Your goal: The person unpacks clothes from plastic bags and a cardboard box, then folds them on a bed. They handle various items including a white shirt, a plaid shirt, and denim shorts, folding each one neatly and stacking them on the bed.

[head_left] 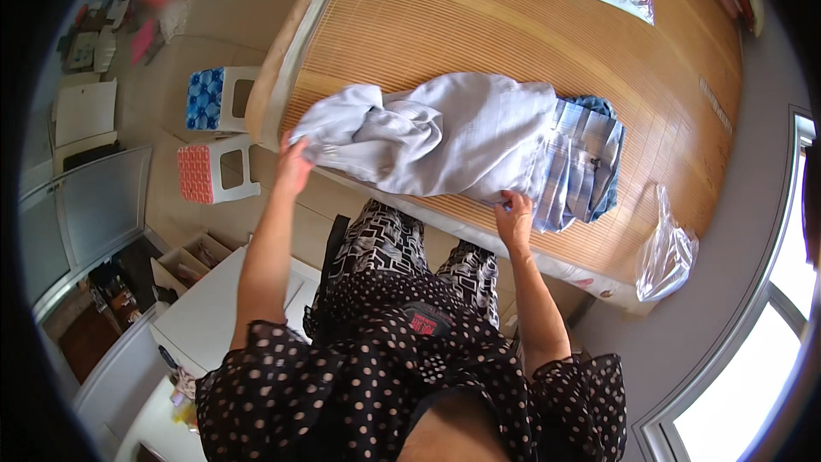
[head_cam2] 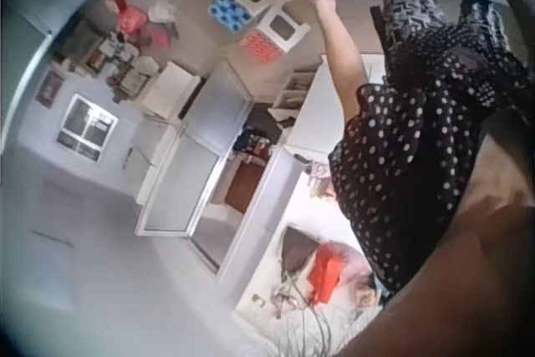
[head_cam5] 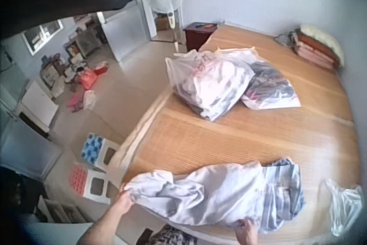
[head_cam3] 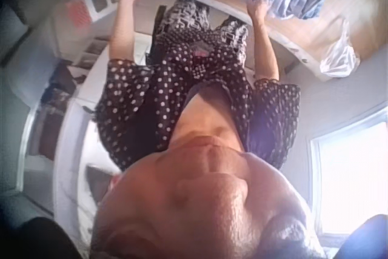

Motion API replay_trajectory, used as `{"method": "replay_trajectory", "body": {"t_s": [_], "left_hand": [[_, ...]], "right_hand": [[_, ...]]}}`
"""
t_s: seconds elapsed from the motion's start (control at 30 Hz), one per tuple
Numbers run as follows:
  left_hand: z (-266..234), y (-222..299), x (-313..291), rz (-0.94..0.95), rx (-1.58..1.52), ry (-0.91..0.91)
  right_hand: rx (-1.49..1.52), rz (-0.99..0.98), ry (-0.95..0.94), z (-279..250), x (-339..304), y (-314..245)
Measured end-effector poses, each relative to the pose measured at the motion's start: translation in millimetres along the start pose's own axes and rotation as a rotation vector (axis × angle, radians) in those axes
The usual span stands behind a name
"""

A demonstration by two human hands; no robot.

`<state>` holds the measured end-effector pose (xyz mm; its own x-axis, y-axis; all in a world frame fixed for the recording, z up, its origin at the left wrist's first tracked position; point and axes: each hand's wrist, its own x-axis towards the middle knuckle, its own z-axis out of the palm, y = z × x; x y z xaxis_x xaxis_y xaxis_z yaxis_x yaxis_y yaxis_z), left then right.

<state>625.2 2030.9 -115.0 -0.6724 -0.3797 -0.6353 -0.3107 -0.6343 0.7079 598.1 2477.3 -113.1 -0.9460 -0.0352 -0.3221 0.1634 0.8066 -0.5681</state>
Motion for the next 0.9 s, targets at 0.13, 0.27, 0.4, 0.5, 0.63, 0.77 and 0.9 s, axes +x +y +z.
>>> {"method": "replay_trajectory", "body": {"t_s": [0.13,0.27,0.4,0.5,0.63,0.77,0.9], "left_hand": [[-92.6,62.4,12.2,-0.064,0.184,0.127],[-113.8,85.3,56.6,0.078,0.091,0.235],[-126.0,100.7,112.5,0.158,0.249,0.648],[-146.1,83.2,134.2,0.665,1.002,0.465],[-79.0,84.2,108.4,0.666,1.281,0.183],[-52.9,82.0,123.0,0.623,1.374,0.111],[-41.3,103.7,127.7,0.176,1.305,-0.154]], "right_hand": [[-0.036,0.184,0.153,14.2,-7.2,-22.8],[0.134,0.246,-0.049,28.8,-13.9,-63.6],[0.203,0.162,-0.197,59.8,-20.2,-95.6],[0.173,0.163,-0.207,73.9,-15.3,-98.5],[0.373,0.499,-0.21,68.6,-12.4,-91.2],[0.518,0.755,-0.114,56.8,-14.5,-80.0],[0.605,0.7,0.1,47.7,-17.3,-63.6]]}}
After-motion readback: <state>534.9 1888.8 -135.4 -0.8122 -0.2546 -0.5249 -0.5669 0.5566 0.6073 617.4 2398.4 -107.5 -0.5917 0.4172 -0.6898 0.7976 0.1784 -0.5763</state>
